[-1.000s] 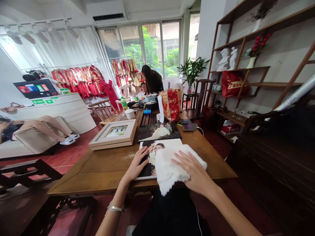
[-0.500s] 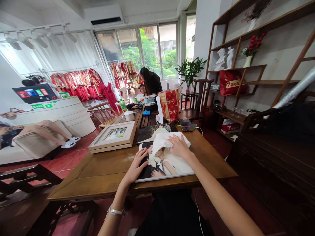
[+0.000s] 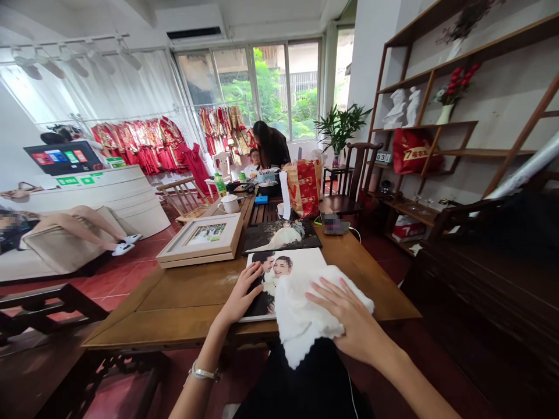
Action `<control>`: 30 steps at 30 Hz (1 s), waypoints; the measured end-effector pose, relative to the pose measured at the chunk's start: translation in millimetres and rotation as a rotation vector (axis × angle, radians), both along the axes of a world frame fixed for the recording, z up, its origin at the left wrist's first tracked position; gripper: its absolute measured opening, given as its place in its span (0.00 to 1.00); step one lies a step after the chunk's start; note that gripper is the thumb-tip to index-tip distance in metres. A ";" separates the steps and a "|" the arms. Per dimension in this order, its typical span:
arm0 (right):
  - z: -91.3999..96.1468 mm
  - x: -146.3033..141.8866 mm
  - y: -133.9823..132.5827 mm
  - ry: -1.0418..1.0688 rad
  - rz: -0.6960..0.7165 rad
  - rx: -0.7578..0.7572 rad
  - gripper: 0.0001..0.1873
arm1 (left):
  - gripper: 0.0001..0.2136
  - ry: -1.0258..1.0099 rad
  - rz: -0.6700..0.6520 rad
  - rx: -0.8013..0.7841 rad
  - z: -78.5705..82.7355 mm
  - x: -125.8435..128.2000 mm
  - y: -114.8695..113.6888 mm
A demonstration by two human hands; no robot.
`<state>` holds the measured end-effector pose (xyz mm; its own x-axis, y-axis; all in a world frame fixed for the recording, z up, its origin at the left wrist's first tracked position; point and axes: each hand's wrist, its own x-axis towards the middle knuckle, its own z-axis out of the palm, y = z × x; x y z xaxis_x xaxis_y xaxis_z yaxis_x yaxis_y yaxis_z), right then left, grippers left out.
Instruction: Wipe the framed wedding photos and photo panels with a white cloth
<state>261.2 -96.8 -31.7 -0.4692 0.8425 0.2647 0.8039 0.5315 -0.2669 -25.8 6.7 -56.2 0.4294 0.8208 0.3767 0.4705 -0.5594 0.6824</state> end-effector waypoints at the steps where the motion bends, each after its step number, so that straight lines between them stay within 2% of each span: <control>1: -0.4 1.8 9.2 -0.001 -0.035 0.004 0.38 | 0.22 0.009 0.000 -0.003 0.6 -0.1 -0.1; 4: 2.7 -0.7 52.7 -0.009 -0.144 0.002 0.39 | 0.22 0.023 -0.003 -0.002 1.8 -0.7 0.4; 8: 12.8 -19.7 114.1 -0.012 -0.237 -0.012 0.34 | 0.22 0.007 -0.019 0.005 0.8 -1.8 2.5; 11: 17.2 -34.5 134.0 -0.018 -0.266 -0.015 0.32 | 0.22 0.002 -0.019 0.000 -0.6 -2.1 3.6; 13: 16.4 -40.2 128.2 -0.017 -0.251 -0.014 0.32 | 0.22 -0.006 -0.016 -0.003 -1.2 -1.9 3.6; 15: 13.1 -42.0 107.5 -0.018 -0.198 -0.009 0.33 | 0.22 -0.018 -0.015 -0.001 -1.5 -1.5 3.0; 20: 3.0 -33.8 22.7 -0.054 -0.033 0.027 0.38 | 0.22 -0.024 -0.001 0.001 -1.8 -0.5 2.0; 23: -0.1 -24.5 -11.5 -0.059 0.003 0.013 0.38 | 0.22 -0.020 0.004 -0.005 -1.9 -0.4 2.0; 26: -0.4 -16.1 -9.6 -0.058 -0.045 -0.004 0.39 | 0.22 -0.008 0.002 -0.001 -1.6 -0.7 1.9; 30: 2.8 -13.3 42.8 -0.047 -0.189 -0.008 0.38 | 0.22 0.008 -0.007 0.013 -0.3 -1.4 1.7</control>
